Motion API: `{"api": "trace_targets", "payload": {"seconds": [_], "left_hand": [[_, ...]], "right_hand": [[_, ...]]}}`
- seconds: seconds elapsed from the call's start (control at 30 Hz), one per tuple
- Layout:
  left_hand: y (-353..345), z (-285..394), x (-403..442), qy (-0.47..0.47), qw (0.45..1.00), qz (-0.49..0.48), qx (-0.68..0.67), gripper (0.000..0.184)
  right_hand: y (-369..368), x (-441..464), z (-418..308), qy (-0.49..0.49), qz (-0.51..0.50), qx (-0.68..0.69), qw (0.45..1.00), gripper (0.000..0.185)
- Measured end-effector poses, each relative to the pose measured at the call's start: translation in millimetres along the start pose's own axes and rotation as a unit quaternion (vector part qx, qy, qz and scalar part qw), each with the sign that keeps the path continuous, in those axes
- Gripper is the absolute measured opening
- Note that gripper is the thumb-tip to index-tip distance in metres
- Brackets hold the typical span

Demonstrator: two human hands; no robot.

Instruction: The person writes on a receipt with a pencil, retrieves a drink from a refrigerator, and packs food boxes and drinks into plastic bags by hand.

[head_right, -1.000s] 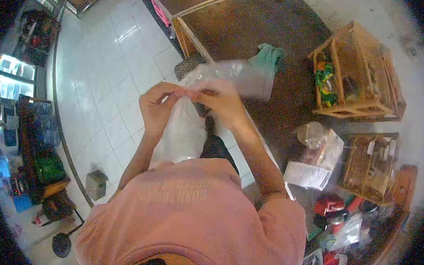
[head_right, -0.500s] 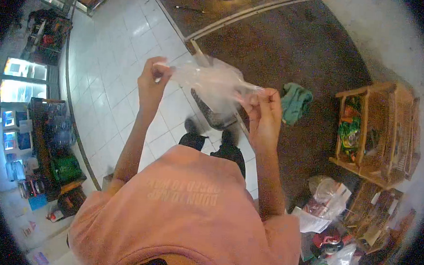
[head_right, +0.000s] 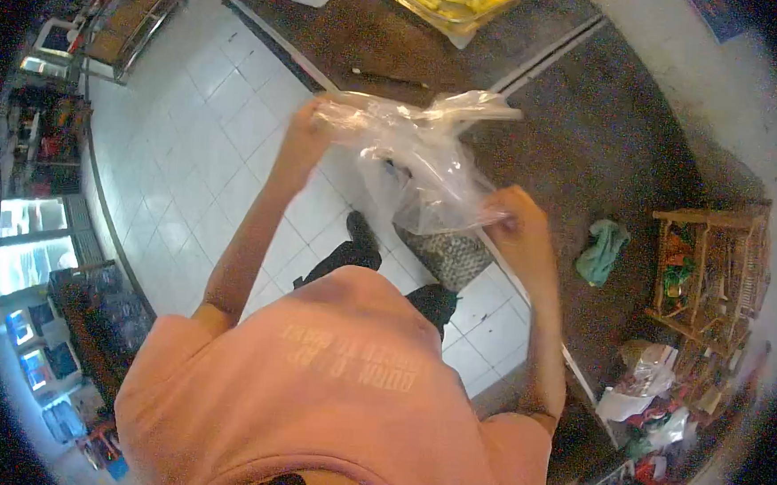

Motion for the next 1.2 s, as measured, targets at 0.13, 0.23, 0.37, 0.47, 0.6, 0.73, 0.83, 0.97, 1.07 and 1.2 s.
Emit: {"api": "trace_targets", "payload": {"seconds": [0.13,0.23,0.37,0.47,0.6,0.73,0.83,0.97,1.07,1.2], "left_hand": [[-18.2,23.5,-2.1,0.088,0.984,-0.076,-0.134,0.025],[-2.6,33.1,2.8,0.033,0.992,-0.079,0.087,0.024],[64.7,71.1,25.3,-0.099,0.955,-0.210,0.185,0.019],[113.8,96.0,41.6,-0.114,0.967,-0.187,0.127,0.016],[109.5,78.3,108.7,0.153,0.950,-0.174,0.208,0.041],[160.6,-3.3,162.8,-0.129,0.914,-0.246,0.295,0.060],[291.4,-65.7,213.7,0.044,0.975,-0.029,0.216,0.034],[417.6,-67.1,262.2,0.062,0.946,0.203,0.246,0.027],[453.6,-125.4,285.8,0.223,0.920,0.294,-0.131,0.064],[407.9,-146.4,332.7,0.216,0.902,0.276,-0.254,0.084]], "right_hand": [[-68.4,44.5,-38.4,-0.053,0.087,0.107,0.989,0.046],[-96.5,53.7,-53.9,-0.230,0.058,0.337,0.911,0.040],[-37.4,33.8,-72.4,-0.214,0.125,-0.067,0.967,0.031],[25.5,3.7,-86.7,-0.147,0.201,-0.057,0.967,0.036],[70.2,32.2,-57.9,-0.152,0.261,-0.011,0.953,0.048],[95.8,67.2,53.1,-0.243,0.267,-0.054,0.931,0.035],[93.0,43.6,143.2,-0.383,0.183,-0.264,0.866,0.050],[85.3,104.0,93.8,-0.428,0.238,-0.575,0.655,0.056],[21.2,255.8,-28.2,-0.174,0.343,-0.155,0.910,0.029],[-127.2,474.1,-94.7,0.094,0.166,0.056,0.980,0.017]]}}
Point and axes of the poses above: each hand's wrist, its own x-axis towards the middle knuckle, its own y-axis out of the back of the hand, z = x × y, the point moved 5 cm from there along x, towards the middle knuckle, and after that the axes turned 9 degrees about -x, right-handed, at the moved point
